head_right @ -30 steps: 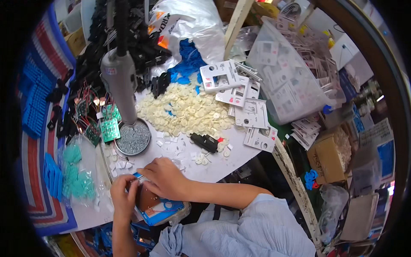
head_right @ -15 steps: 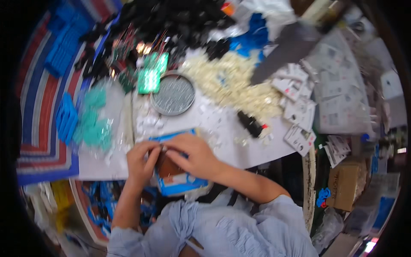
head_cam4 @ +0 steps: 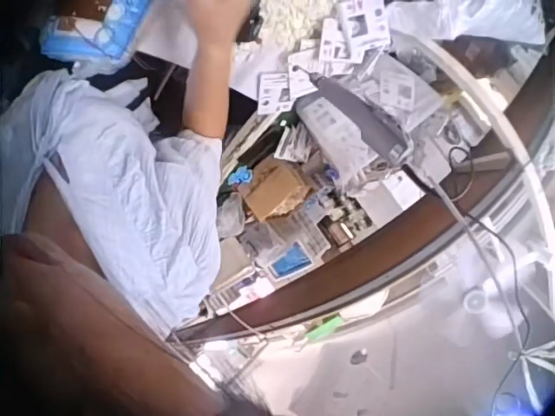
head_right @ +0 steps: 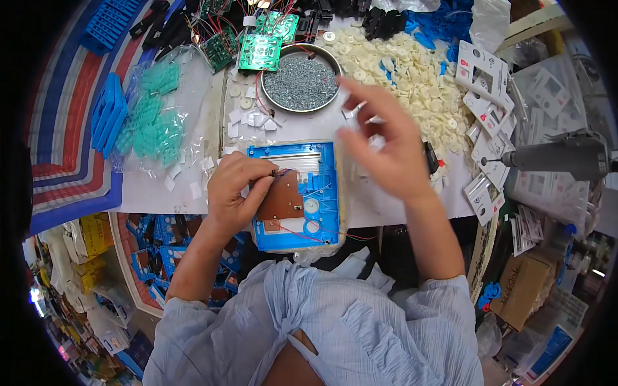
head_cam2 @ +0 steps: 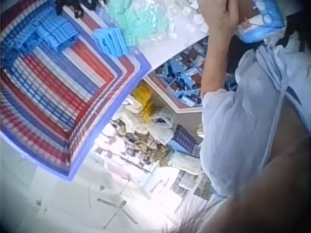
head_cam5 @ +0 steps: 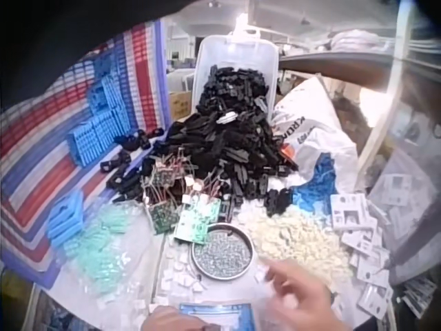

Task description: Assembling components and screwing together a blue plastic electronic learning device at a workbench.

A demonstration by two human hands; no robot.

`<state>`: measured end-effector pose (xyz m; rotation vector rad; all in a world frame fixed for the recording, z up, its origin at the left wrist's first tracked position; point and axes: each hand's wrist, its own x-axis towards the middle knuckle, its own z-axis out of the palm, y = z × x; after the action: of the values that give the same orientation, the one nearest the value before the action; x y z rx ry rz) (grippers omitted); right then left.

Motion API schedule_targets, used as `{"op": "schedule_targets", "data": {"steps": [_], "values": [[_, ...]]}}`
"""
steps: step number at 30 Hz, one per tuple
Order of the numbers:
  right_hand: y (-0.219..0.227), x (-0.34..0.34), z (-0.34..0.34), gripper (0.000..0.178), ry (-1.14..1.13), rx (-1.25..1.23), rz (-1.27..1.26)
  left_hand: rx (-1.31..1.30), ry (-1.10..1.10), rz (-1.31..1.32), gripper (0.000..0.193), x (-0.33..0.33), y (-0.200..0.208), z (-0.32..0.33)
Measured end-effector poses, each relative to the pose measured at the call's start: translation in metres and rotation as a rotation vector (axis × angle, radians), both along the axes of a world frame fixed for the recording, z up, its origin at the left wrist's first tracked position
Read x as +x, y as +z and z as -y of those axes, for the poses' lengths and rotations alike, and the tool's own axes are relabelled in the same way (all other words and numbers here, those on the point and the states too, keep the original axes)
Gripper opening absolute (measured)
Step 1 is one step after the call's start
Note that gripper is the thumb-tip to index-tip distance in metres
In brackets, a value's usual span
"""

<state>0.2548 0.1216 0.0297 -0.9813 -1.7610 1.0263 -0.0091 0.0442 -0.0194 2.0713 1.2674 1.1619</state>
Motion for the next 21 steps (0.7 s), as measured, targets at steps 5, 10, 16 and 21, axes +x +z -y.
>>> {"op": "schedule_targets", "data": {"steps": [5,10,16,21], "values": [[0.023,0.022,-0.023,0.05,-0.049,0.097,0.201,0.045,-0.02,-0.005,0.014,0.002,-0.001,-0.002],[-0.009,-0.027,0.021,0.034,0.366,0.118,0.221,0.089,-0.003,-0.017,0.017,0.003,-0.004,-0.004],[-0.015,-0.035,0.039,0.028,0.309,-0.073,0.178,0.171,0.05,-0.047,0.019,0.003,-0.009,0.002],[-0.016,-0.033,0.041,0.03,0.318,-0.163,0.142,0.249,0.095,-0.104,0.02,0.008,-0.01,0.006]]}}
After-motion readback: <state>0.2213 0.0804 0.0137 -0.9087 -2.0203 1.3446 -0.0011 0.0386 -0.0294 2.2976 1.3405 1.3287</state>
